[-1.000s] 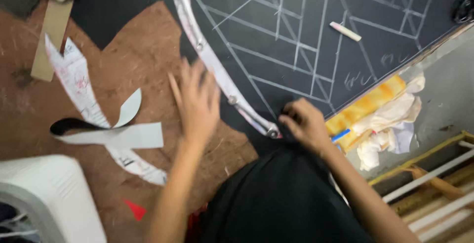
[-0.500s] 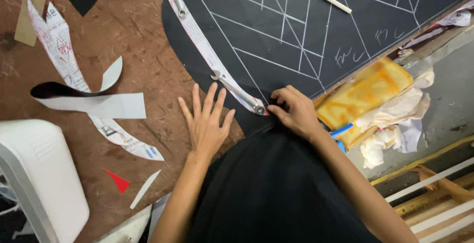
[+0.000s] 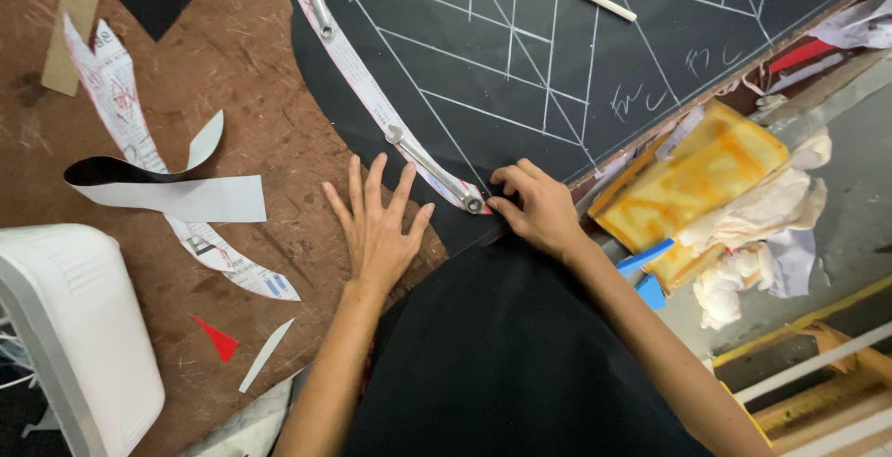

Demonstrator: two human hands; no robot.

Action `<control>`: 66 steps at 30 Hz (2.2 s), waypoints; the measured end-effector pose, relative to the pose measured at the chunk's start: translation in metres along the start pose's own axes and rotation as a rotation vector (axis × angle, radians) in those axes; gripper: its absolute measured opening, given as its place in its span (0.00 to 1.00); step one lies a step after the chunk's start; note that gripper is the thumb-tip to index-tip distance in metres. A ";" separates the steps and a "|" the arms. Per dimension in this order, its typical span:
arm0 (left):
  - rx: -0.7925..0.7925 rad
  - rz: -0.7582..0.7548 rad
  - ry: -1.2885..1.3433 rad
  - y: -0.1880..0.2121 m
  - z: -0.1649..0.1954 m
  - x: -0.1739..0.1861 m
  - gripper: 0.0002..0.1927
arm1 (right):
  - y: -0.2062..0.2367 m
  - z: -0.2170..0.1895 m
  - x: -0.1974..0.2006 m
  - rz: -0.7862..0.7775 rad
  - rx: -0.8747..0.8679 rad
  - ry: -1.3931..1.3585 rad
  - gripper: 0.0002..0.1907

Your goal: The person aligns a curved paper pattern strip along the edge of black fabric on a cutting table, weights the pattern with a wrench, and cuts the fabric along the pattern edge with scissors. They then lift the cut strip and handle the trimmed fabric pieces.

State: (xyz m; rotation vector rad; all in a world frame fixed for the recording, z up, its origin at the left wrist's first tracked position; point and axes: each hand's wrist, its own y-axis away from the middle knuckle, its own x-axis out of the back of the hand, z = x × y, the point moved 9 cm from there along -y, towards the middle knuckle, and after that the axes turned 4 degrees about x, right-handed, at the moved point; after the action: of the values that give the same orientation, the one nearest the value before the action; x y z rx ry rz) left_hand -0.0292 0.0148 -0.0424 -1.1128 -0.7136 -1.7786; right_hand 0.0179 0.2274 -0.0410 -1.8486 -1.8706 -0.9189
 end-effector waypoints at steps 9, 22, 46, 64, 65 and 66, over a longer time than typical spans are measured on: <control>0.027 0.029 0.015 -0.001 -0.003 -0.001 0.32 | -0.003 -0.005 0.003 0.010 0.025 -0.003 0.12; -0.076 0.009 -0.029 0.003 0.007 -0.006 0.25 | -0.007 -0.009 0.003 0.016 0.022 -0.011 0.11; -0.200 -0.069 -0.054 0.025 0.025 -0.012 0.34 | 0.018 0.021 0.006 -0.026 -0.084 -0.043 0.15; -0.243 -0.037 -0.093 0.017 0.030 0.003 0.36 | 0.003 0.001 0.010 0.018 -0.130 0.103 0.20; -0.246 -0.042 -0.097 0.017 0.030 0.003 0.36 | 0.003 -0.001 0.010 0.018 -0.124 0.109 0.20; -0.244 -0.050 -0.100 0.017 0.030 0.003 0.36 | 0.004 0.001 0.010 0.012 -0.144 0.113 0.20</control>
State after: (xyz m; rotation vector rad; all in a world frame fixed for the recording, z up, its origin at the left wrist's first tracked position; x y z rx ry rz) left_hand -0.0025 0.0308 -0.0264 -1.3649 -0.5983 -1.9004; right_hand 0.0212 0.2348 -0.0342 -1.8445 -1.7656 -1.1571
